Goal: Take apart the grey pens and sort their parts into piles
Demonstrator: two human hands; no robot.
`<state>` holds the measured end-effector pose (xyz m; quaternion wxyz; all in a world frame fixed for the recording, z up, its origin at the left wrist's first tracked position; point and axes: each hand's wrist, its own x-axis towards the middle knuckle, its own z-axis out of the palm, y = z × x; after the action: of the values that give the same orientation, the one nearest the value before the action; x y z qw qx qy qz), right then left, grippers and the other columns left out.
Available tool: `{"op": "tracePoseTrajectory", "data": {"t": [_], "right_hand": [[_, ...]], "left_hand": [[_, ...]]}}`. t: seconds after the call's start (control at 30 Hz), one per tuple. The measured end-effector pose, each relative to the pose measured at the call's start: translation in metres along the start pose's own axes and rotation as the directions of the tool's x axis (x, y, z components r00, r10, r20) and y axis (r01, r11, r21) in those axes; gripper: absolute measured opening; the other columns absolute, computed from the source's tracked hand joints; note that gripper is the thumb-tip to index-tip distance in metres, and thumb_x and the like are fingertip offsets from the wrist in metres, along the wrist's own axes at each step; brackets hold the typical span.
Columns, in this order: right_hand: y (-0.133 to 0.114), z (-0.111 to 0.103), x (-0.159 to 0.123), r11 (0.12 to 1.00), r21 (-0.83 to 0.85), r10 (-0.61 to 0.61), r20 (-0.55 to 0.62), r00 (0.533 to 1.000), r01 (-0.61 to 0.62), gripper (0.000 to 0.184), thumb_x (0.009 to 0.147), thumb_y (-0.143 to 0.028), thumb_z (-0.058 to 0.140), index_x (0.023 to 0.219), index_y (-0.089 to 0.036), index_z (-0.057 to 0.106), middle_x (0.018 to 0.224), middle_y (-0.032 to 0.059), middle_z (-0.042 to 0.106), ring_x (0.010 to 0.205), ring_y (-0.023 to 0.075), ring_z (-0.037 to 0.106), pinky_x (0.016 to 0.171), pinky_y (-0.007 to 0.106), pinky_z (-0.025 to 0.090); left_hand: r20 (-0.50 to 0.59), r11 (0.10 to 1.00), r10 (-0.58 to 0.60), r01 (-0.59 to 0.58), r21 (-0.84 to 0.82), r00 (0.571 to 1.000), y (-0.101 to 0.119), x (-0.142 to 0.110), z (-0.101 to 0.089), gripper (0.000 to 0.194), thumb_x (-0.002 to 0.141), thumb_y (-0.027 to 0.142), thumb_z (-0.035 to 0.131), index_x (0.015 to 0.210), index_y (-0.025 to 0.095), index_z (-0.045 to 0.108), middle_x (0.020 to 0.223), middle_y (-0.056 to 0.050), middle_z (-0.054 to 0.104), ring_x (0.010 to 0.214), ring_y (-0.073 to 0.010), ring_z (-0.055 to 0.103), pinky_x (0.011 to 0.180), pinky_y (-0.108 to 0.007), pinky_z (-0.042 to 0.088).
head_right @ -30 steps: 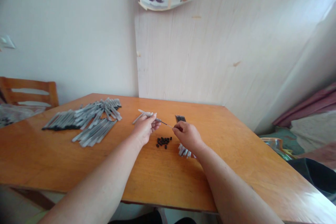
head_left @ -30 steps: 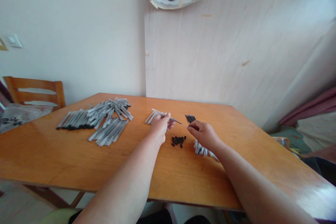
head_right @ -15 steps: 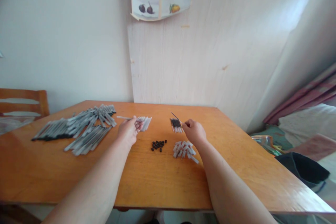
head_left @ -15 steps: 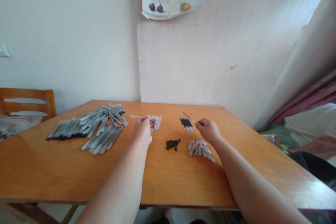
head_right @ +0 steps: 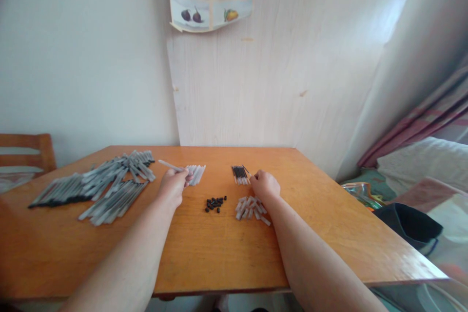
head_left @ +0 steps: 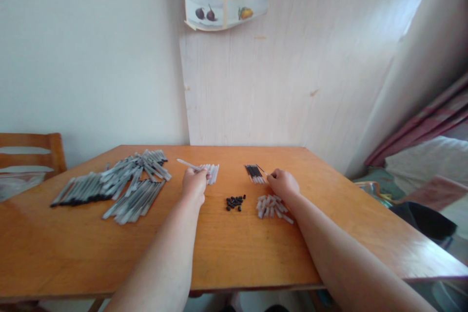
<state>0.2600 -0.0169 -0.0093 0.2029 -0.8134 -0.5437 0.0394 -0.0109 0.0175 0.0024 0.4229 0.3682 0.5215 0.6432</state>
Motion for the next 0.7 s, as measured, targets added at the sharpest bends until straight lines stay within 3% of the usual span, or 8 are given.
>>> {"op": "tracePoseTrajectory", "data": {"t": [0.23, 0.5, 0.7], "right_hand": [[-0.0019, 0.0024, -0.0013, 1.0, -0.009, -0.015, 0.048, 0.999, 0.016, 0.031, 0.084, -0.044, 0.049, 0.09, -0.024, 0.072, 0.097, 0.0087, 0.073, 0.09, 0.0234, 0.065, 0.062, 0.027, 0.04], [-0.0016, 0.0007, -0.0001, 0.999, 0.016, -0.038, 0.069, 0.997, 0.037, 0.035, 0.084, -0.049, 0.05, 0.089, -0.022, 0.073, 0.095, 0.0105, 0.073, 0.089, 0.0227, 0.066, 0.064, 0.027, 0.041], [-0.0021, -0.0017, -0.0009, 0.998, 0.003, -0.056, 0.07, 0.996, 0.056, 0.033, 0.086, -0.042, 0.047, 0.086, -0.021, 0.073, 0.09, 0.0107, 0.073, 0.085, 0.0207, 0.065, 0.063, 0.025, 0.041]], "left_hand": [[-0.015, 0.995, 0.087, -0.087, 0.048, 0.996, 0.0026, 0.0019, -0.0037, 0.011, 0.07, 0.018, 0.066, 0.074, 0.013, 0.058, 0.071, -0.006, 0.068, 0.058, -0.0132, 0.063, 0.053, -0.022, 0.045], [-0.029, 0.988, 0.124, -0.12, 0.101, 0.992, 0.0011, 0.0048, -0.0063, 0.012, 0.071, 0.015, 0.066, 0.079, 0.014, 0.057, 0.071, -0.005, 0.065, 0.057, -0.012, 0.061, 0.056, -0.022, 0.047], [-0.045, 0.979, 0.118, -0.108, 0.174, 0.992, -0.0027, 0.0094, -0.0101, 0.01, 0.074, 0.02, 0.065, 0.082, 0.016, 0.059, 0.072, -0.003, 0.064, 0.064, -0.0132, 0.062, 0.058, -0.022, 0.047]]}}
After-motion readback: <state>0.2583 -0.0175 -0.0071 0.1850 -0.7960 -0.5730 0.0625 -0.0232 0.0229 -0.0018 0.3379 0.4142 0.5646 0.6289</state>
